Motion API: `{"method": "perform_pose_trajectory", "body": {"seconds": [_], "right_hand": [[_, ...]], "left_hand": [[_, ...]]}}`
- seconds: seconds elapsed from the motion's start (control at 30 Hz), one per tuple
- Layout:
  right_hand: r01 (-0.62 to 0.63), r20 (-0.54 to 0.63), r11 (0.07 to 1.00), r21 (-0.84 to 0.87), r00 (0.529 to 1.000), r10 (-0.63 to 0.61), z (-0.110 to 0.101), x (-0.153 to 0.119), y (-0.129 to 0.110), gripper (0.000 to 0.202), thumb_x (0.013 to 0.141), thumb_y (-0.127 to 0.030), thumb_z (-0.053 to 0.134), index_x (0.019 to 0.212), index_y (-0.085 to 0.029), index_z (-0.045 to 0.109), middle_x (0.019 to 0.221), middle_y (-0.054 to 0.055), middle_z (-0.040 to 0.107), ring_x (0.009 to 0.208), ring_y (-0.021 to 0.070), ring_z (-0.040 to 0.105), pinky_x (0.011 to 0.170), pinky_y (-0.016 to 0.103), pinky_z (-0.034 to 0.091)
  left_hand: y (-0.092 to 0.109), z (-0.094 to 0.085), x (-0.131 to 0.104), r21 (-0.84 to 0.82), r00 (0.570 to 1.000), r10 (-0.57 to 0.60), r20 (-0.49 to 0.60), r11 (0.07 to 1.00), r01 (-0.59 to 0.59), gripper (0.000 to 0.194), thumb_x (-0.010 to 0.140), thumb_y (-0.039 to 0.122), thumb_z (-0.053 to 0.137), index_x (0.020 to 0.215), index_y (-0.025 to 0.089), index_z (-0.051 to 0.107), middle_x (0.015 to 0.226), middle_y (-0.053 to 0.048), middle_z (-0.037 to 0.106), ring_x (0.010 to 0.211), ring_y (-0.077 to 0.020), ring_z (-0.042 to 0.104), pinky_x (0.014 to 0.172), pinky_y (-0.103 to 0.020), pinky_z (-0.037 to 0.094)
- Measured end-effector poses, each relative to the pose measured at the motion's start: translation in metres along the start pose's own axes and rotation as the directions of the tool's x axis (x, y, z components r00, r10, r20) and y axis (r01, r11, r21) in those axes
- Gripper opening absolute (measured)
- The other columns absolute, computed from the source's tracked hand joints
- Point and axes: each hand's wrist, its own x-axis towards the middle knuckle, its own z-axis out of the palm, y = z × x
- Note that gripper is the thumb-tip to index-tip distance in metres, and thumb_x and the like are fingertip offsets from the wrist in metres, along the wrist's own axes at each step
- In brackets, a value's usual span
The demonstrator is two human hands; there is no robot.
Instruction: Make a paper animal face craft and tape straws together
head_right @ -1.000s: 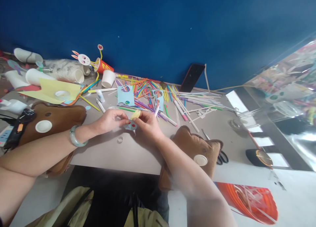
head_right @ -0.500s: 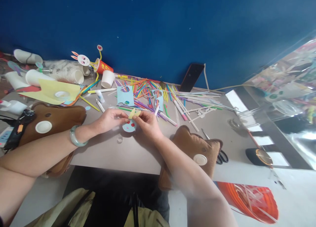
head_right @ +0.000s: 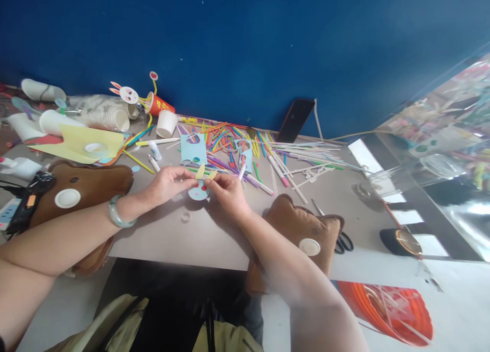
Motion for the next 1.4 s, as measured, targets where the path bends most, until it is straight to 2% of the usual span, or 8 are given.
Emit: {"method": "perform_pose_trajectory", "body": {"seconds": [0.13,0.4,0.67,1.07,1.4], "right_hand": [[0.012,-0.006,1.0,0.012,1.0,-0.012,0.0005,-0.0001,0.0014,0.034,0.076,-0.047,0.073,0.065,-0.016,0.064,0.045,-0.006,0.044,0.043,0.0065,0.033,0.042,0.022,0.024],[0.018,-0.043,0.999,0.037,0.999,-0.016,0.003,-0.0023,0.0005,0.036,0.074,-0.051,0.074,0.065,-0.017,0.063,0.046,-0.005,0.042,0.045,0.0075,0.035,0.042,0.022,0.027],[0.013,-0.05,0.999,0.049,0.999,-0.01,0.003,-0.0029,0.0004,0.033,0.075,-0.046,0.074,0.065,-0.017,0.063,0.045,-0.005,0.042,0.044,0.0073,0.035,0.042,0.022,0.026],[0.055,-0.084,0.999,0.003,0.995,-0.054,0.004,-0.002,0.0015,0.032,0.076,-0.045,0.073,0.063,-0.017,0.064,0.048,-0.004,0.045,0.048,0.0088,0.039,0.045,0.023,0.03],[0.057,-0.068,0.998,0.002,0.996,-0.057,0.0045,-0.0024,0.0019,0.029,0.076,-0.042,0.073,0.064,-0.016,0.066,0.05,-0.003,0.047,0.05,0.0093,0.042,0.048,0.024,0.033]], "left_hand": [[0.0002,0.0012,-0.0004,-0.065,0.999,-0.035,0.013,0.997,0.036,0.021,0.077,0.036,0.071,0.075,0.015,0.07,0.071,-0.003,0.07,0.062,-0.0134,0.06,0.058,-0.025,0.046],[0.0016,0.0014,-0.0015,-0.162,0.999,-0.029,0.024,0.986,0.033,0.022,0.079,0.038,0.07,0.075,0.016,0.07,0.069,-0.002,0.069,0.065,-0.0134,0.061,0.063,-0.025,0.048],[0.0005,0.0029,-0.0027,-0.251,0.998,-0.053,0.026,0.966,0.057,0.025,0.078,0.042,0.073,0.08,0.017,0.073,0.074,-0.002,0.07,0.07,-0.0137,0.062,0.067,-0.027,0.05],[0.0015,0.0034,-0.0036,-0.26,0.997,-0.05,0.052,0.964,0.062,0.021,0.078,0.038,0.072,0.08,0.018,0.071,0.075,0.0,0.068,0.072,-0.0137,0.062,0.071,-0.027,0.05],[0.0029,0.0046,-0.0042,-0.268,0.997,-0.069,0.021,0.961,0.072,0.018,0.078,0.035,0.073,0.078,0.017,0.071,0.073,0.0,0.067,0.07,-0.0129,0.059,0.069,-0.026,0.048]]}}
